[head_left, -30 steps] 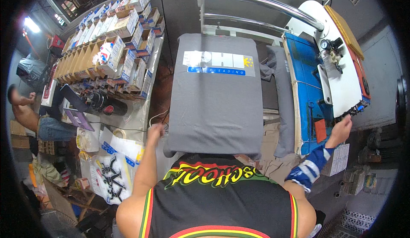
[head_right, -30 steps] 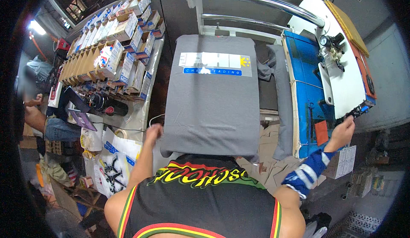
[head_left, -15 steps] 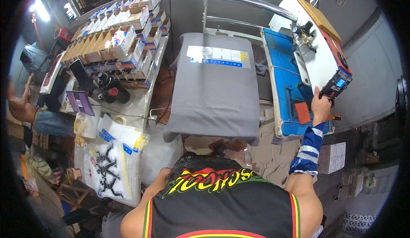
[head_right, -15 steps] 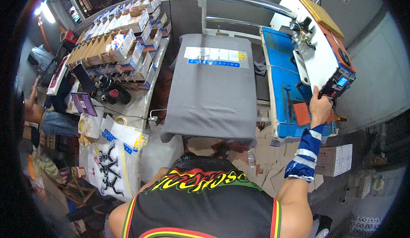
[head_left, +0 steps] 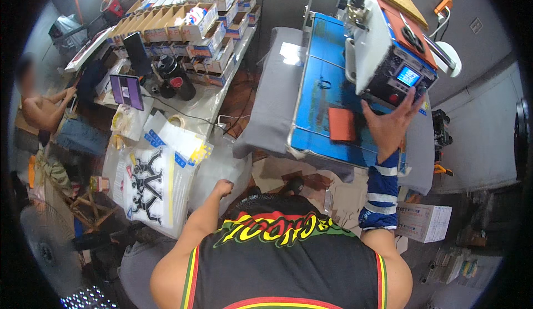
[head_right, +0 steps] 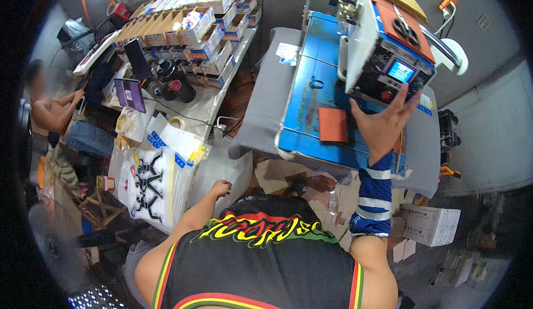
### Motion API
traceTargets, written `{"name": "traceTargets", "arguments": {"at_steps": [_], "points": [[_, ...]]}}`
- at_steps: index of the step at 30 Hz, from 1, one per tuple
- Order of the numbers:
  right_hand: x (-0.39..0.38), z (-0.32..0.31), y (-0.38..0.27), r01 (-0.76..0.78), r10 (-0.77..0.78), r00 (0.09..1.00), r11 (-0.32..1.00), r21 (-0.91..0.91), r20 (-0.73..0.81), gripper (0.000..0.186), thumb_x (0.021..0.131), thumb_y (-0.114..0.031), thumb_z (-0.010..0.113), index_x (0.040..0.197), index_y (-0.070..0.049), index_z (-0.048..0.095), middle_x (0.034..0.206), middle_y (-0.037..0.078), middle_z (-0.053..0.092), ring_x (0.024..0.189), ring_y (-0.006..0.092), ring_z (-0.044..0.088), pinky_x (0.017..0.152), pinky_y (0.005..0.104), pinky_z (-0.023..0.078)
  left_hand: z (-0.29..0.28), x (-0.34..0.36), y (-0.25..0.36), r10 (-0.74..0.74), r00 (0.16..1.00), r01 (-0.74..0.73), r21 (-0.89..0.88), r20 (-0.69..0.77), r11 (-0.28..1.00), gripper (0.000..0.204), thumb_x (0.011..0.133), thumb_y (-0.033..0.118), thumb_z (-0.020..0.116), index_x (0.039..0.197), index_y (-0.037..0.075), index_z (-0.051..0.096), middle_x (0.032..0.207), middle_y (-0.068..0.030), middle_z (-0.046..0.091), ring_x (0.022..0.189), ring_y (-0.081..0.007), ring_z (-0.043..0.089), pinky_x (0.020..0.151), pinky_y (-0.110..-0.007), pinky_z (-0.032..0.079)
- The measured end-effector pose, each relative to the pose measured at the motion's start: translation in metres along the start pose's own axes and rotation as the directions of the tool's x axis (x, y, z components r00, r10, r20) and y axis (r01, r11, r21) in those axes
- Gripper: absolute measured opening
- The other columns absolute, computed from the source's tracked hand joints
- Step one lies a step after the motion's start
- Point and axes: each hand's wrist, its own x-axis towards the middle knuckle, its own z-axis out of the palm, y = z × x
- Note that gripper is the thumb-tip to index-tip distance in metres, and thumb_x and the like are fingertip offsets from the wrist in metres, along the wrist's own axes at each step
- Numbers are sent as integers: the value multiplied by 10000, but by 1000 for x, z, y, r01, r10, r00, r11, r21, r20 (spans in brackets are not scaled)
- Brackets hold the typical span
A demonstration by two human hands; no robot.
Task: The person places gray t-shirts onto a heat press, aligns transfer sheets with printed graphics, and operates the press to apply the design. They repeat this process for multiple shirts, removing finished items and stacking them.
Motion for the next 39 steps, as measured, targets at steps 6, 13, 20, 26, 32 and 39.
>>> {"name": "traceTargets", "arguments": {"at_steps": [6, 13, 20, 26, 32, 39], "points": [[-17, 11, -65, 80, -75, 996, 986, -149, 40, 1105, 614, -461, 905, 1480, -6, 394, 1511, 383, 273, 1399, 564, 296, 1151, 602, 300, 16, -31, -91, -161, 987, 161, 68, -4, 985, 322, 858, 297, 584, 915, 18, 735, 725, -155, 699, 576, -261, 649, 564, -422, 518], [-35, 29, -140, 180, -196, 979, 953, -243, -46, 1122, 639, -572, 873, 1496, -53, 369, 1501, 385, 264, 1380, 573, 321, 1053, 651, 400, 30, -95, -206, -87, 962, 6, -297, -258, 955, 278, 833, 252, 596, 849, 11, 732, 781, -167, 711, 739, -296, 699, 681, -442, 542], [-50, 31, -154, 63, -68, 998, 965, -256, -12, 1140, 668, -625, 833, 1535, -94, 318, 1513, 382, 255, 1412, 564, 283, 1114, 609, 361, 58, -153, -304, -261, 965, 258, -101, -11, 961, 211, 840, 175, 625, 872, -6, 728, 809, -185, 711, 741, -311, 719, 616, -480, 557], [-19, 29, -108, 106, -155, 979, 944, 313, 136, 724, 762, -372, 804, 1367, -57, 560, 1419, 218, 522, 1345, 385, 459, 1161, 480, 308, 45, -63, -155, -212, 932, 143, 238, 294, 961, 429, 856, 358, 685, 1094, 4, 732, 1030, -227, 713, 911, -338, 694, 734, -458, 567], [-65, -62, 113, -88, -44, 958, 896, 435, 284, 201, 863, -151, 697, 1015, -20, 715, 1000, 180, 730, 921, 329, 710, 828, 379, 554, 189, -14, 116, 416, 692, -698, 402, 589, 593, 606, 944, 495, 613, 1366, 61, 588, 1082, -159, 716, 998, -275, 687, 921, -404, 524], [-190, -167, 319, -586, 401, 699, 796, 152, 592, 207, 842, -192, 710, 937, -9, 721, 874, 162, 718, 818, 303, 699, 743, 403, 547, 453, -147, 338, 247, 695, 363, -626, 675, 690, 432, 985, 341, 647, 1290, 52, 550, 1291, -135, 588, 1150, -301, 594, 930, -488, 523]]}}
